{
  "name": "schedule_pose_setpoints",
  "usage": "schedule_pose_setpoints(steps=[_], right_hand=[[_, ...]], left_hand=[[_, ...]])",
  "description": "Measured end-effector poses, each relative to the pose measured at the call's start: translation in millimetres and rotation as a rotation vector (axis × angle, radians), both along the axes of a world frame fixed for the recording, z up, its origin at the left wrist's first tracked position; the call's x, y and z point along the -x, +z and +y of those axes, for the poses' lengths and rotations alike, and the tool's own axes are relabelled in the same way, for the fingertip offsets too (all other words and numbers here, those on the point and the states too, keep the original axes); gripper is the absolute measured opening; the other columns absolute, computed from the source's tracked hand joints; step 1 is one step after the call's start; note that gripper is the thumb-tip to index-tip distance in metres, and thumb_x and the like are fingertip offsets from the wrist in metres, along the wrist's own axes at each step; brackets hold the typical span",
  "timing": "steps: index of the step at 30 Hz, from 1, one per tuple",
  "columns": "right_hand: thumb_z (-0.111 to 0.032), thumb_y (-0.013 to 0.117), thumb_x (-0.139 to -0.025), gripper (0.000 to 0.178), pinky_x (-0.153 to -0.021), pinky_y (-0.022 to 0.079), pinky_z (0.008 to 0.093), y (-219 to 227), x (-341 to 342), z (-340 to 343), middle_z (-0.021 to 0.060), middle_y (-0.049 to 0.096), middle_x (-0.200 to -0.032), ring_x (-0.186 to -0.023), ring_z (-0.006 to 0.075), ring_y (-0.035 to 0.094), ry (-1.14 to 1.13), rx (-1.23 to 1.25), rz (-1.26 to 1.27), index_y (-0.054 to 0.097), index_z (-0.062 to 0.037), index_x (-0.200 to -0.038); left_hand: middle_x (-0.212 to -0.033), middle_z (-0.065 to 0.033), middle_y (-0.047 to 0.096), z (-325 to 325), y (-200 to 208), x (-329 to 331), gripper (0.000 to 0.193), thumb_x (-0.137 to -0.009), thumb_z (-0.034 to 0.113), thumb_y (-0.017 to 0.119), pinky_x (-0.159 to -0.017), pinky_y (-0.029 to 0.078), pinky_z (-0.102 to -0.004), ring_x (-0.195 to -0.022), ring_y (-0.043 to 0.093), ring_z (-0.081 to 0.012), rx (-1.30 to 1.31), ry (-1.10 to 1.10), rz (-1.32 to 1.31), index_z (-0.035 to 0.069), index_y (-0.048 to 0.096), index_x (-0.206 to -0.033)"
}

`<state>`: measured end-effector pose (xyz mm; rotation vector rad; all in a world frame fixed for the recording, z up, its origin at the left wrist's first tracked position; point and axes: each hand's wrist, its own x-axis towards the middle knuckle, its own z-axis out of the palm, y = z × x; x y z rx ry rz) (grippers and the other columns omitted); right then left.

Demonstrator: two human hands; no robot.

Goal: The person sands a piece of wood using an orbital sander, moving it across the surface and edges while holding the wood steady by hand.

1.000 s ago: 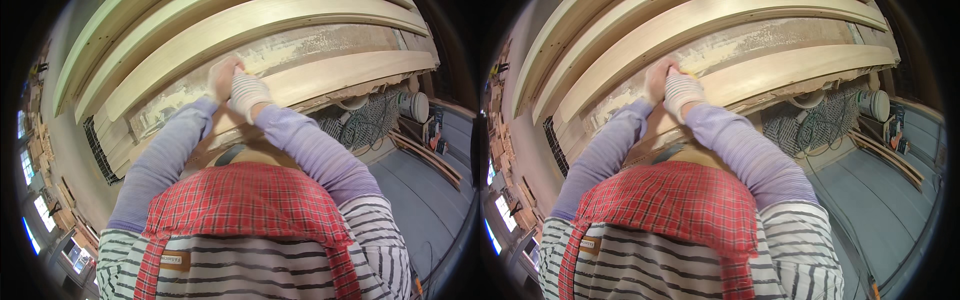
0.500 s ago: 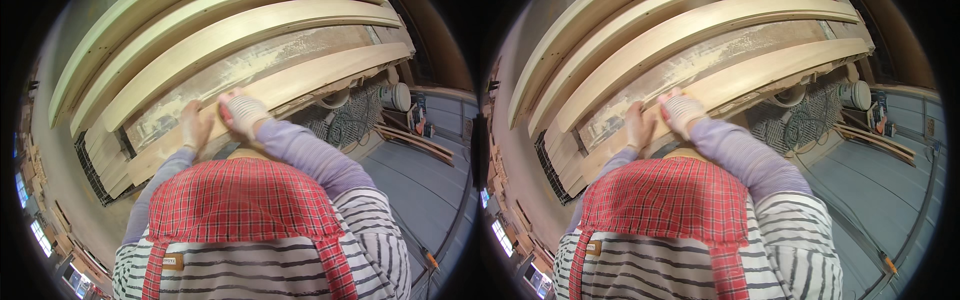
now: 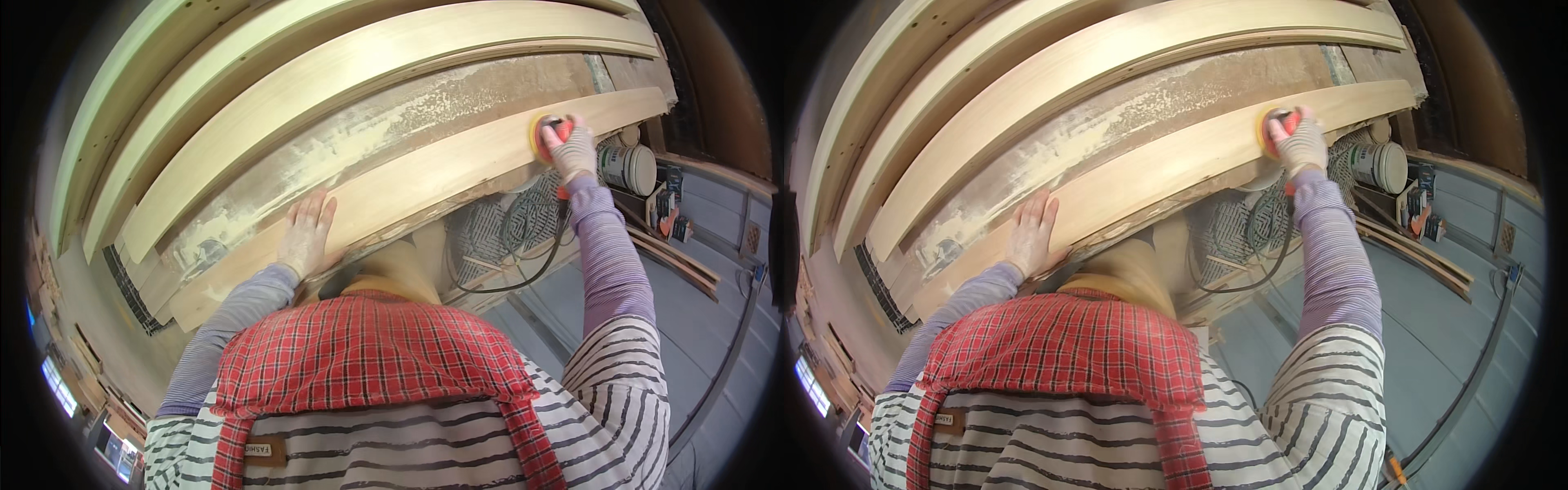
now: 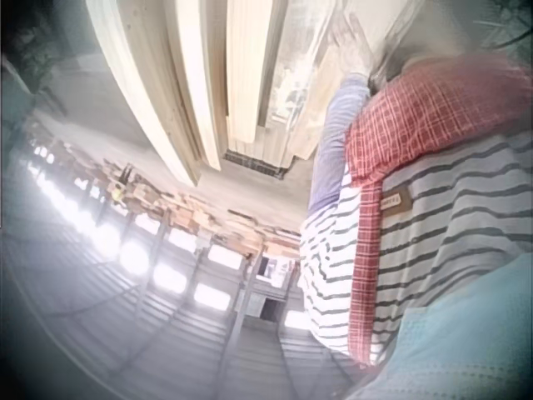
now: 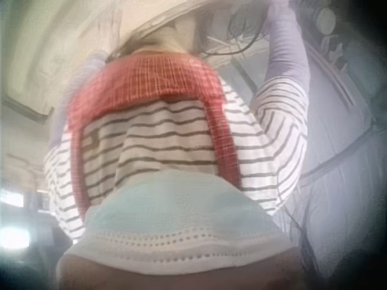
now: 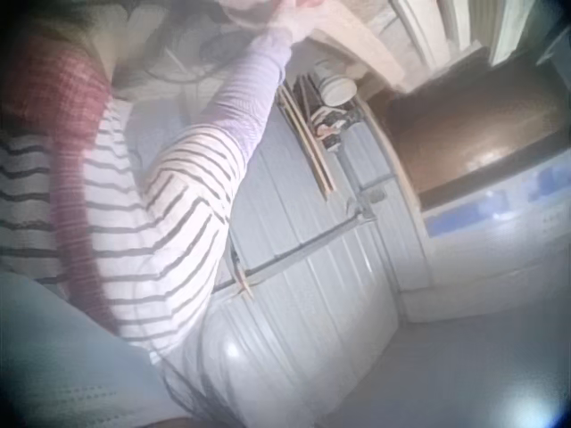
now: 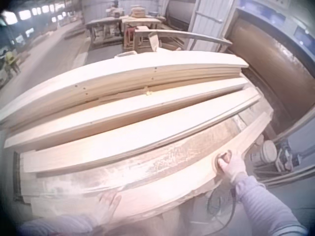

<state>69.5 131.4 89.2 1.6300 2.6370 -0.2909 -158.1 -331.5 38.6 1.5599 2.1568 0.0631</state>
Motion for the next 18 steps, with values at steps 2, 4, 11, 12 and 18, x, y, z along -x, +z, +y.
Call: schedule_pose_setpoints(steps=[2, 4, 11, 12, 18], right_hand=[[-0.05, 0.071, -0.077, 0.07, -0.098, 0.047, 0.0434, 0.6, -5.7, 33.2, 0.0254, 0.055, -0.127, -0.114, 0.0405, 0.058, -0.092, -0.01, 0.021, 0.05, -0.0112, -0.132], [-0.05, 0.072, -0.076, 0.071, -0.098, 0.047, 0.0437, -0.9, -5.7, 64.0, 0.0244, 0.057, -0.127, -0.115, 0.0396, 0.058, -0.155, -0.023, 0.033, 0.051, -0.0104, -0.131], [-0.05, 0.072, -0.077, 0.068, -0.098, 0.047, 0.043, -11.6, 33.8, 7.6, 0.0255, 0.057, -0.123, -0.114, 0.0393, 0.057, -0.068, -0.038, 0.042, 0.052, -0.0104, -0.129], [-0.049, 0.071, -0.078, 0.066, -0.098, 0.047, 0.0427, -11.5, 45.9, -19.7, 0.0257, 0.057, -0.122, -0.113, 0.0394, 0.058, -0.01, -0.013, 0.049, 0.052, -0.011, -0.129], [-0.039, 0.07, -0.082, 0.055, -0.093, 0.05, 0.0432, 19.7, 123.2, -219.2, 0.0251, 0.055, -0.121, -0.106, 0.041, 0.061, 0.164, 0.202, 0.084, 0.051, -0.0113, -0.126]], left_hand=[[-0.154, -0.0218, 0.024, 0.1, 0.5, 0.4, 0.1, -0.074, 0.047, 0.075, -0.116, 0.019, -0.0527, -0.144, 0.023, -0.0353, 0.007, -0.007, 0.015, 0.002, 0.026, -0.149], [-0.154, -0.0222, 0.024, 2.1, -0.3, 0.8, 0.098, -0.074, 0.046, 0.075, -0.116, 0.019, -0.0527, -0.144, 0.023, -0.0357, 0.006, -0.01, 0.016, 0.001, 0.028, -0.148], [-0.154, -0.0219, 0.025, 4.4, -3.3, 0.1, 0.104, -0.069, 0.043, 0.079, -0.116, 0.021, -0.0502, -0.143, 0.025, -0.0369, -0.129, -0.007, 0.028, 0.0, 0.026, -0.148], [-0.154, -0.0218, 0.024, 4.4, -3.4, -0.1, 0.104, -0.07, 0.043, 0.078, -0.117, 0.021, -0.0493, -0.143, 0.024, -0.0366, -0.132, 0.003, 0.017, 0.0, 0.025, -0.148], [-0.157, -0.0225, 0.02, -3.8, -5.8, 1.5, 0.107, -0.073, 0.048, 0.075, -0.12, 0.016, -0.0461, -0.146, 0.02, -0.0337, -0.228, 0.103, 0.02, -0.006, 0.023, -0.148]])
